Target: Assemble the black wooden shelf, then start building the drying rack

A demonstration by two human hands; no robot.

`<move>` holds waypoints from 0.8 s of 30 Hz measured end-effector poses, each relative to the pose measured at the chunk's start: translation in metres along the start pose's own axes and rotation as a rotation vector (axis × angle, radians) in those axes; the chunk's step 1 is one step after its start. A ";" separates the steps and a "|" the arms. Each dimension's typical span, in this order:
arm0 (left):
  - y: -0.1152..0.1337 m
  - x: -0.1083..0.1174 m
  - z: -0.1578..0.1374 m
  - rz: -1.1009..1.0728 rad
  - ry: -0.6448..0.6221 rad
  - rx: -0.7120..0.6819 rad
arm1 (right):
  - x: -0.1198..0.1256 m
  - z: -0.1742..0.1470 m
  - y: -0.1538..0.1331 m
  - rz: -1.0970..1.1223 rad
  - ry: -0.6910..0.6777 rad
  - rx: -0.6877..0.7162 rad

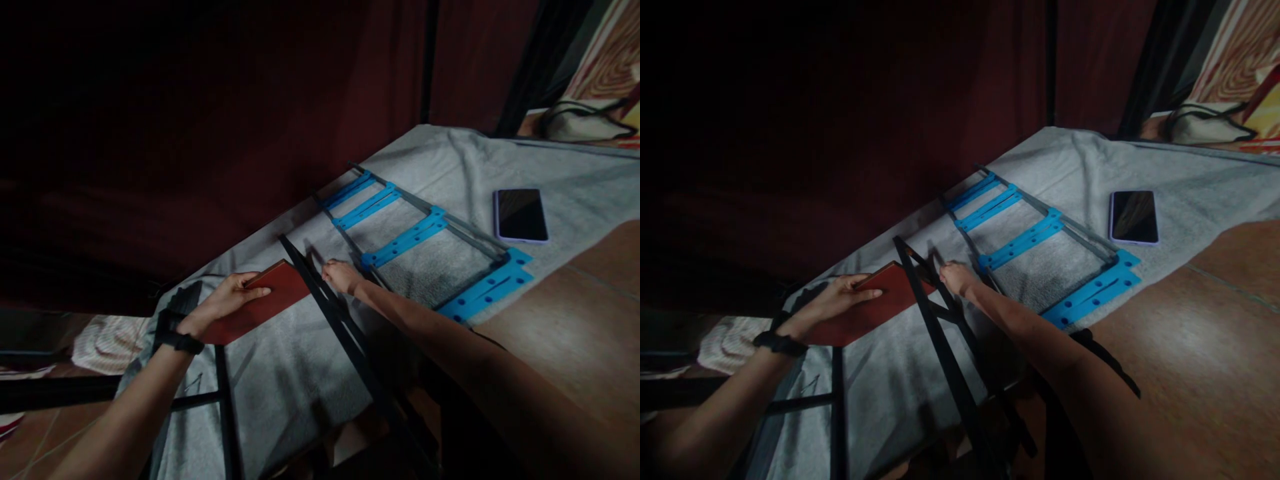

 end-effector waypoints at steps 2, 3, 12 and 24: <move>0.000 0.004 0.001 0.022 0.039 0.015 | 0.001 0.002 0.002 0.012 -0.006 -0.009; 0.000 0.006 0.001 0.028 0.055 0.018 | 0.002 0.002 0.003 0.016 -0.008 -0.019; -0.007 0.015 0.002 0.107 0.130 0.085 | 0.007 0.004 0.016 0.073 -0.006 -0.060; -0.004 0.010 0.001 0.138 0.159 0.102 | 0.003 0.000 0.002 0.033 -0.018 0.015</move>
Point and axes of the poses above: each hand's wrist, its own z-axis towards the middle knuckle, its own x-axis out of the back of the hand, y = z × x, the point moved 8 cm from there along z, towards the middle knuckle, and after that the axes turned 5 degrees about x, right-handed, at the moved point
